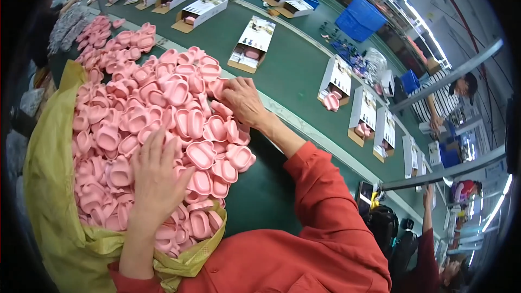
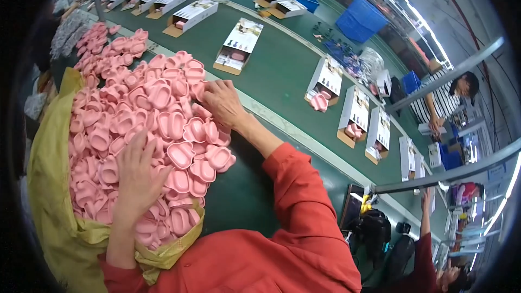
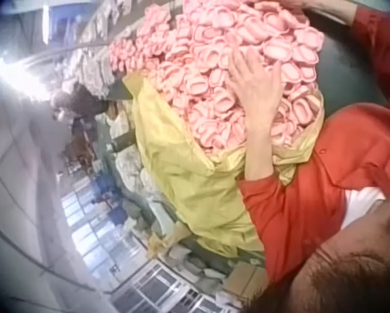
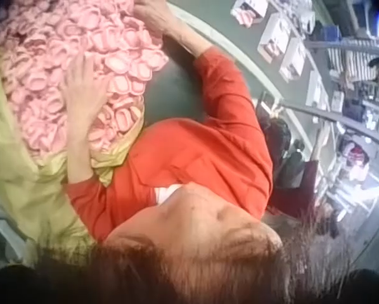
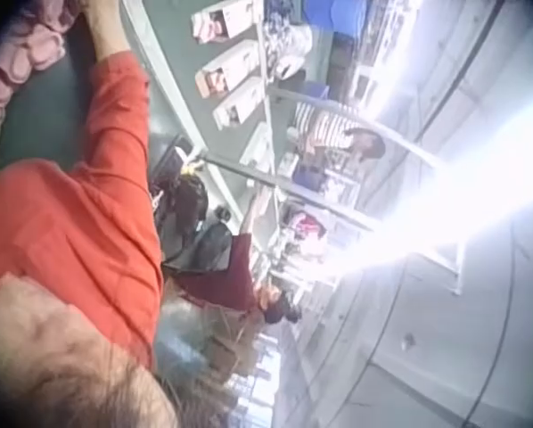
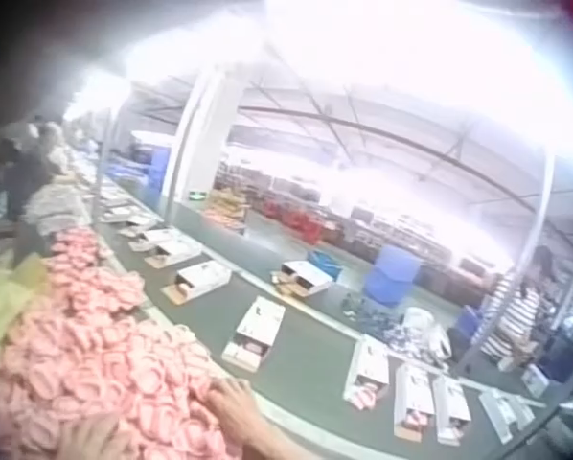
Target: The person sorts and arranges pink plastic components by hand, taking them from a yellow storage bag and placing them onto an assembly line workspace.
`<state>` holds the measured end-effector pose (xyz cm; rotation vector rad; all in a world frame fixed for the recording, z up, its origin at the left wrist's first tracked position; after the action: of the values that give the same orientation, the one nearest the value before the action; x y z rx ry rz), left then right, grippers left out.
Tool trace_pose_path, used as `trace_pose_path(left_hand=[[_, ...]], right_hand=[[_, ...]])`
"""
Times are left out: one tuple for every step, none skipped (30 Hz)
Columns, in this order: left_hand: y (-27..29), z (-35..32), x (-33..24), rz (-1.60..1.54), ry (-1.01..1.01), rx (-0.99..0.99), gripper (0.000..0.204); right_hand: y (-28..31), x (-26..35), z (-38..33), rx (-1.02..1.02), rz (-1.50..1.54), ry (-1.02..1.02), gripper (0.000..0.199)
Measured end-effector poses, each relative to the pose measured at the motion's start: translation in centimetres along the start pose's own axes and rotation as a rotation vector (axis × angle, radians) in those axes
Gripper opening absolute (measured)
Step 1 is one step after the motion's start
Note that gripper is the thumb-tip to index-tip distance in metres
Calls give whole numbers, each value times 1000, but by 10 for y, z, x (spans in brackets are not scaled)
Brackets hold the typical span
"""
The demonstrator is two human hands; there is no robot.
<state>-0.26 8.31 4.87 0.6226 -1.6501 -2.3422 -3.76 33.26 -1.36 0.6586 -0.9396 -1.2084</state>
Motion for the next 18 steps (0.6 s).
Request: trace_pose_path(left_hand=[[0, -1, 2, 21, -18, -7, 70], [1, -1, 2, 15, -24, -6, 70], [2, -4, 2, 50, -26, 23, 70], [3, -9, 3, 89, -21, 52, 70], [9, -11, 0, 102, -28, 43, 68], [4, -10, 1, 81, -39, 42, 67], [1, -9, 3, 62, -48, 39, 66], [0, -7, 3, 49, -40, 66, 65], [2, -6, 2, 38, -46, 59, 64], [3, -8, 3, 31, -48, 56, 63], [4, -10, 4, 34, -43, 51, 61], [4, -11, 5, 25, -35, 56, 61], [4, -12, 7, 13, -31, 63, 61], [4, -13, 7, 20, -34, 66, 62], [4, -13, 9, 20, -27, 72, 62], [3, -13, 10, 19, -22, 79, 62], [2, -13, 10, 12, -14, 88, 63], [3, -11, 10, 12, -25, 55, 62]], right_hand=[[-2, -5, -1, 38, -9, -14, 17], [3, -6, -1, -3, 23, -5, 15], [8, -8, -3, -48, 60, -16, 15], [17, -11, -5, -93, 102, -23, 18], [27, -23, -5, -141, 209, -27, 20], [44, -31, -4, -147, 177, -86, 21], [49, -54, -2, -117, 192, -146, 20], [56, -70, -4, -150, 114, -154, 18], [66, -88, -5, -185, 127, -180, 17], [73, -92, -2, -192, 65, -179, 16], [72, -111, 0, -140, 24, -223, 13], [71, -122, 3, -105, -70, -256, 11], [71, -133, 4, -72, -168, -291, 11], [76, -147, 5, -119, -227, -299, 14], [79, -150, 11, -165, -279, -306, 20], [83, -151, 11, -258, -428, -334, 19], [83, -149, 8, -312, -428, -322, 18], [86, -143, 7, -370, -432, -310, 19]])
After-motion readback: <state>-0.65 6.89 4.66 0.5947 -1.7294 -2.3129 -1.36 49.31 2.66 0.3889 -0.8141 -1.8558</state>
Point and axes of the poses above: each hand's wrist, its own z-axis towards the middle knuckle, its own y-axis out of the back of the hand, x = y × z, the point moved 8 cm from there along z, towards the middle knuckle, and after that the axes turned 14 degrees about -y, right-handed, at the moved point
